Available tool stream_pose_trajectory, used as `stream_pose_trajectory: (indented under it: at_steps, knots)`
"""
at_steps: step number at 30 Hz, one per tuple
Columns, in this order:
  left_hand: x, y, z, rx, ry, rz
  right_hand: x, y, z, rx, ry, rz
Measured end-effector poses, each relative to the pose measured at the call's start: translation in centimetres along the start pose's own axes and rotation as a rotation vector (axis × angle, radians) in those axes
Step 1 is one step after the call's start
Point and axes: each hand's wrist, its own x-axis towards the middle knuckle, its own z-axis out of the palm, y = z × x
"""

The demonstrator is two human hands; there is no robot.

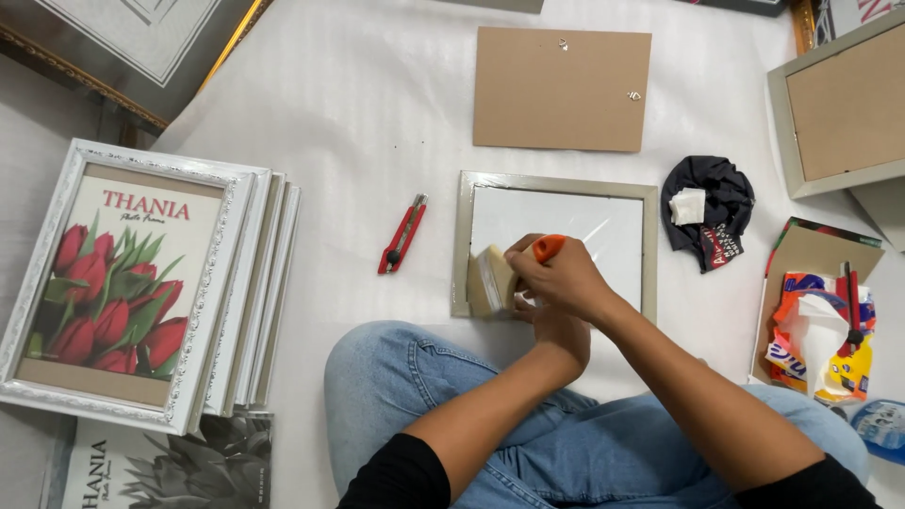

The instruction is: Assembling a picture frame by cleaning the glass, inserting paper, and attaching the backboard.

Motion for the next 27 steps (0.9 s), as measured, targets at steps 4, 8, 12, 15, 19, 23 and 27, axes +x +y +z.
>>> stream_pose_trajectory:
  at_steps: [4, 8, 12, 15, 19, 23, 27]
  knots:
    - [-1.8, 0.6, -3.4, -0.296, -0.002, -0.173, 2.5, -0.1, 0.7, -0.014, 0.031, -0.095]
    - [-3.8, 0.0, -4.4, -0.147, -0.100, -0.125, 6.5, -0.3, -0.1, -0.033, 0.111, -0.158]
    - [-4.1, -0.2, -5.2, -0.173, -0.139, -0.137, 8.2, -1.1, -0.2, 0.178, 0.211, -0.177]
    - [-4.2, -0.2, -5.6, -0.172, -0.149, -0.140, 6.1, -1.8, -0.2, 0.234, 0.132, -0.124]
    - [-3.9, 0.1, -5.3, -0.201, -0.107, -0.161, 4.1, -1.8, -2.0, 0.316, 0.085, -0.092]
    - [-5.4, 0.0, -5.6, -0.379, -0.043, -0.189, 5.9, 3.4, -5.1, 0.282, 0.169, -0.066]
    - [-4.8, 0.3, -4.5, -0.352, 0.021, -0.197, 5.8, 8.3, -10.7, 0.172, 0.341, -0.109]
